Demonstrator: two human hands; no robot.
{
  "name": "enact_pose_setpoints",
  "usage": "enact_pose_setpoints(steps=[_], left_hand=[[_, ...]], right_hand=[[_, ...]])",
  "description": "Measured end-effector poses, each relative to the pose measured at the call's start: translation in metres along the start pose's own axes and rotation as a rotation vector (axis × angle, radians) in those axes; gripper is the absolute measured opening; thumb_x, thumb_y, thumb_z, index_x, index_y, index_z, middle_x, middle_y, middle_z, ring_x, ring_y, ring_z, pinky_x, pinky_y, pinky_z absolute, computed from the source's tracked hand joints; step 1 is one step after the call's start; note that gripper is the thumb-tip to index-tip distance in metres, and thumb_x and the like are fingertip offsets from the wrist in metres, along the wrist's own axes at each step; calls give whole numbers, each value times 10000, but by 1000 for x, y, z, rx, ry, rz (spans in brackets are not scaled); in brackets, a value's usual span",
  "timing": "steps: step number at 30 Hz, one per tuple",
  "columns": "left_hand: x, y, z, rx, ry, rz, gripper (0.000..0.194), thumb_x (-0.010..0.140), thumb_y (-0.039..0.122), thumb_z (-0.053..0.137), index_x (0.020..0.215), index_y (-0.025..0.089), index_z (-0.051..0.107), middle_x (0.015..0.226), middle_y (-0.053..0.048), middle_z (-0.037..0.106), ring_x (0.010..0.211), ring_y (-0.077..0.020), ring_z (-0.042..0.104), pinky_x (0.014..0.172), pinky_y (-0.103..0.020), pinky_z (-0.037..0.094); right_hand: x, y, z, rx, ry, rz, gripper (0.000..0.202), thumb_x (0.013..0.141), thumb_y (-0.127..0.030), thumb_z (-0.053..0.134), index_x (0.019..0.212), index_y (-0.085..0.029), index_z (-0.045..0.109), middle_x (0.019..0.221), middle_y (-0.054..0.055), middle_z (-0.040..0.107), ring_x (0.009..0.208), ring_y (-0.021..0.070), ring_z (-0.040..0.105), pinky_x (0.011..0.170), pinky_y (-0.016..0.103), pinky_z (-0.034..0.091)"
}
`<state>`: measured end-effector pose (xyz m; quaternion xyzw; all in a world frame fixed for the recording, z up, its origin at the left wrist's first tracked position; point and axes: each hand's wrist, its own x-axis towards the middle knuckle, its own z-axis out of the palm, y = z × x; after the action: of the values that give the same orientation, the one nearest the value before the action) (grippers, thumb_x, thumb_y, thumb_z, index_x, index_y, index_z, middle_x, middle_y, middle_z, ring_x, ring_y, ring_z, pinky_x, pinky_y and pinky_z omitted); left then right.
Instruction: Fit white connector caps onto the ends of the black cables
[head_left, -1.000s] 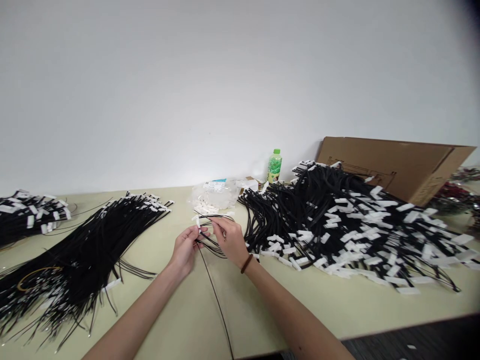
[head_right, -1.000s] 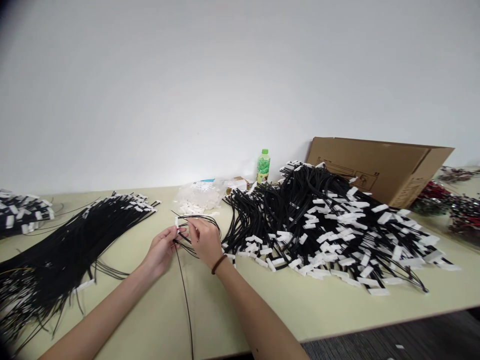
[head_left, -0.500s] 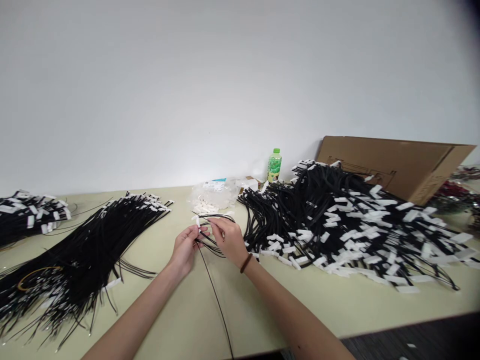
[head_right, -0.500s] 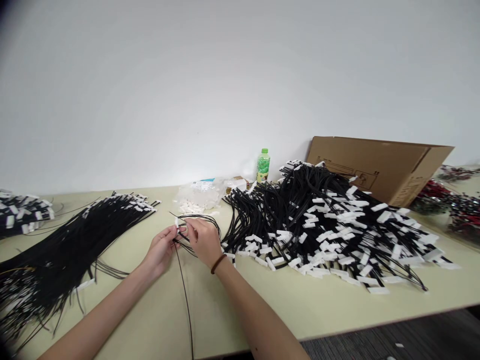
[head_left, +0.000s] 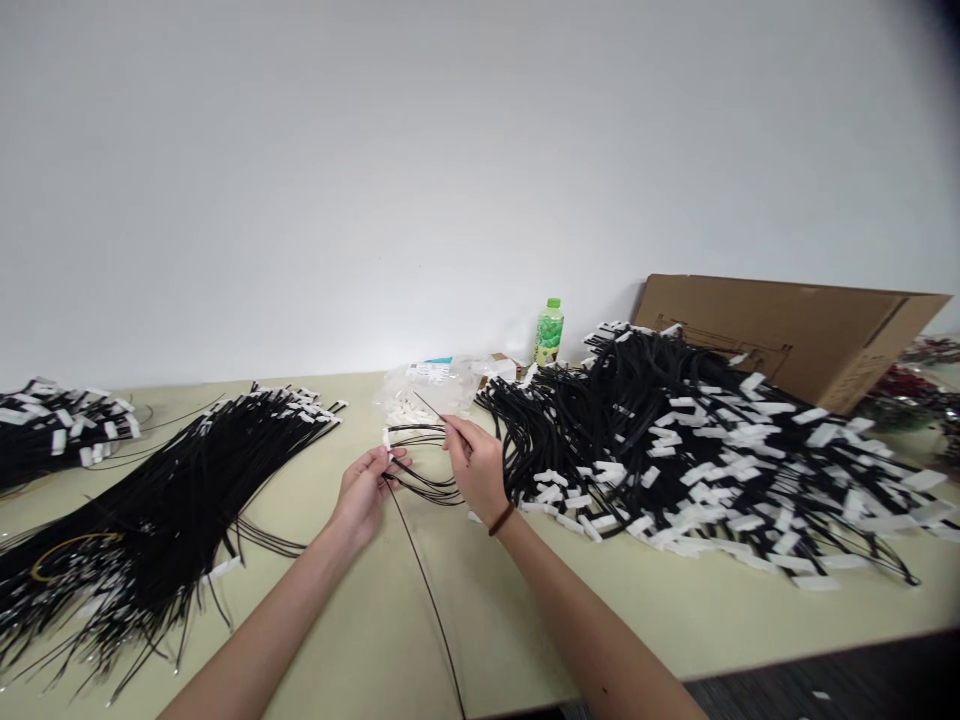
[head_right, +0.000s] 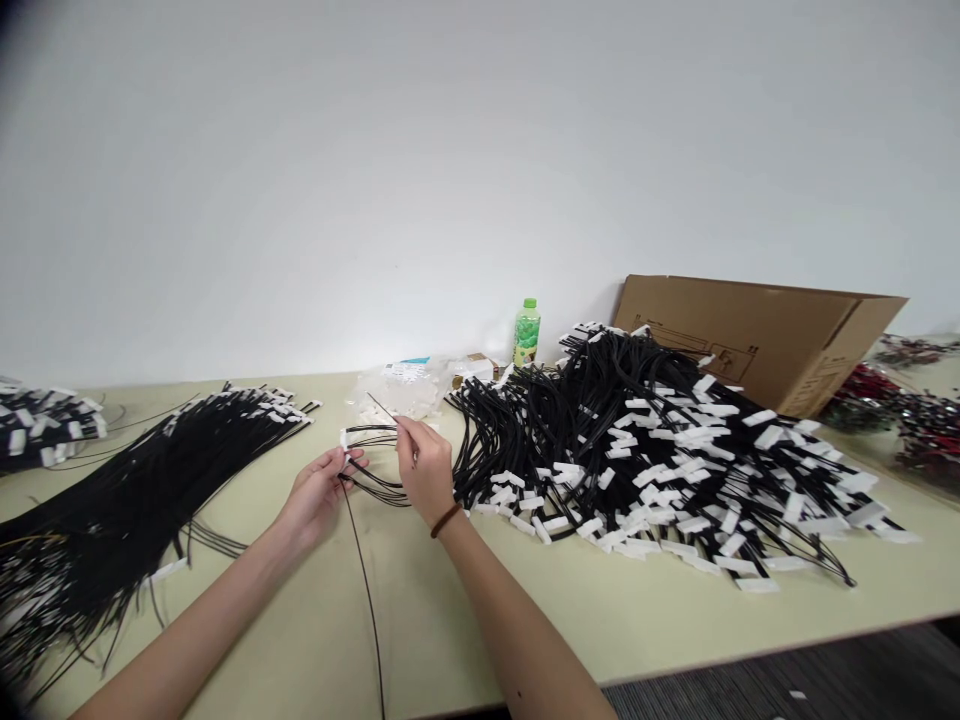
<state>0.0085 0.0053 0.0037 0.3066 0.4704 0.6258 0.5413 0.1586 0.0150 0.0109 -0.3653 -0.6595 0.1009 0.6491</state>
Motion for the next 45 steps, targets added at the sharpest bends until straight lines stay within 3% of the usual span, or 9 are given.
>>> enact_pose_setpoints(steps=[5, 13, 19, 45], left_hand=[[4, 2, -4, 10, -5, 11, 139, 800, 175, 535, 769, 104, 651, 801, -85, 654, 673, -104, 591, 487, -164, 398], [5, 6, -7, -4, 17, 14, 165, 823, 176, 508, 787, 97, 649, 797, -87, 646, 652, -94, 582, 481, -153, 402], [6, 5, -7, -6, 15, 20, 169, 815, 161, 502, 773, 100, 654, 764, -83, 652, 593, -86, 556, 478, -161, 404], [3, -2, -3, -7, 14, -9, 118, 778, 161, 547, 752, 113, 652, 773, -76, 652, 667, -107, 589, 490, -171, 395]], right_hand=[[3, 6, -2, 14, 72, 109, 258, 861, -247, 414, 904, -141, 644, 626, 21, 593, 545, 128, 538, 575, 235, 454], [0, 7, -2, 19, 136, 120, 268, 859, -271, 414, 898, -133, 641, 643, 26, 592, 542, 123, 523, 566, 229, 446], [0, 4, -2, 34, 139, 146, 265, 861, -276, 407, 918, -131, 622, 622, 13, 574, 519, 112, 500, 543, 216, 429], [-3, 0, 2, 70, 81, 193, 232, 857, -306, 415, 892, -142, 576, 558, -27, 522, 459, 91, 453, 475, 192, 367]])
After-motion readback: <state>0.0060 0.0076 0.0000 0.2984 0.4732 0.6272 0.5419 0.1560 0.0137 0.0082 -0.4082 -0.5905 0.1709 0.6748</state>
